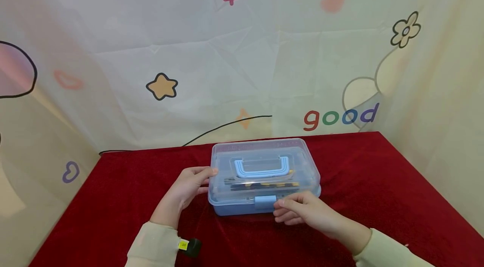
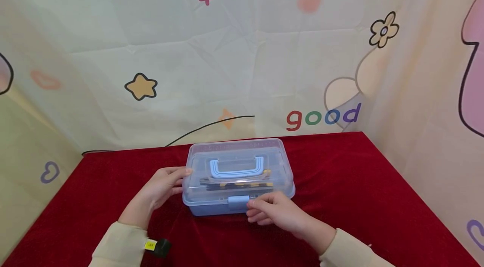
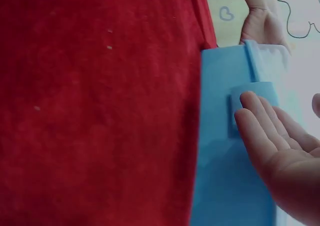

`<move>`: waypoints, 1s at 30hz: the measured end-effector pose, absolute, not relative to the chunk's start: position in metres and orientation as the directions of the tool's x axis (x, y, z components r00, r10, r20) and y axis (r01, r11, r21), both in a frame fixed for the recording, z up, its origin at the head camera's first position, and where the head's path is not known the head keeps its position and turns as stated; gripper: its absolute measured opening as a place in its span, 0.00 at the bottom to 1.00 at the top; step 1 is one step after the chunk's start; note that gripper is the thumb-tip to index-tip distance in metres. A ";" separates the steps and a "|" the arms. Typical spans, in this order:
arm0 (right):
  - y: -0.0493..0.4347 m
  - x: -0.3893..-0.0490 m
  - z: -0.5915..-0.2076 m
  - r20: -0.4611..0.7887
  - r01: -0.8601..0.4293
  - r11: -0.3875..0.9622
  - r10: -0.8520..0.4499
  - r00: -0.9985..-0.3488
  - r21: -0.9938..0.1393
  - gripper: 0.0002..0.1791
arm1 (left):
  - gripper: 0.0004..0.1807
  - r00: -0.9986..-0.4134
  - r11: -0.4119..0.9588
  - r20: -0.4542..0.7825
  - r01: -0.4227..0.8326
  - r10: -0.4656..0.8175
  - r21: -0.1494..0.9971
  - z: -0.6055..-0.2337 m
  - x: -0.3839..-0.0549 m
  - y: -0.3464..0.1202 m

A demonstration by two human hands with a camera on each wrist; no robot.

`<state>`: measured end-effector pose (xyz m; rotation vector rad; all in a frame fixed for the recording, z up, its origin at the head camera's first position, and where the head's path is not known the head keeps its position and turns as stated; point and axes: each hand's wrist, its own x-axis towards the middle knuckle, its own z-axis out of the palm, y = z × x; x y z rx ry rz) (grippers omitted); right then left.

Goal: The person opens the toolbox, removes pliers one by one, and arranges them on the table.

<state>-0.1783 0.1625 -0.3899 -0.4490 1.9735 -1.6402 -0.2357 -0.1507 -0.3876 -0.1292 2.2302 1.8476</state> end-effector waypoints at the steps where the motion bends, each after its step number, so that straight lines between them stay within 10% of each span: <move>1: 0.162 -0.178 -0.391 -0.199 0.096 0.208 -0.559 -0.805 -0.973 0.28 | 0.31 -0.967 0.197 -0.241 -0.221 0.085 0.955 -0.387 -0.235 -0.151; 30: 0.142 -0.175 -0.421 -0.419 0.459 0.012 -0.431 -0.799 -0.888 0.42 | 0.30 -0.965 0.205 -0.255 -0.237 0.062 0.949 -0.388 -0.236 -0.151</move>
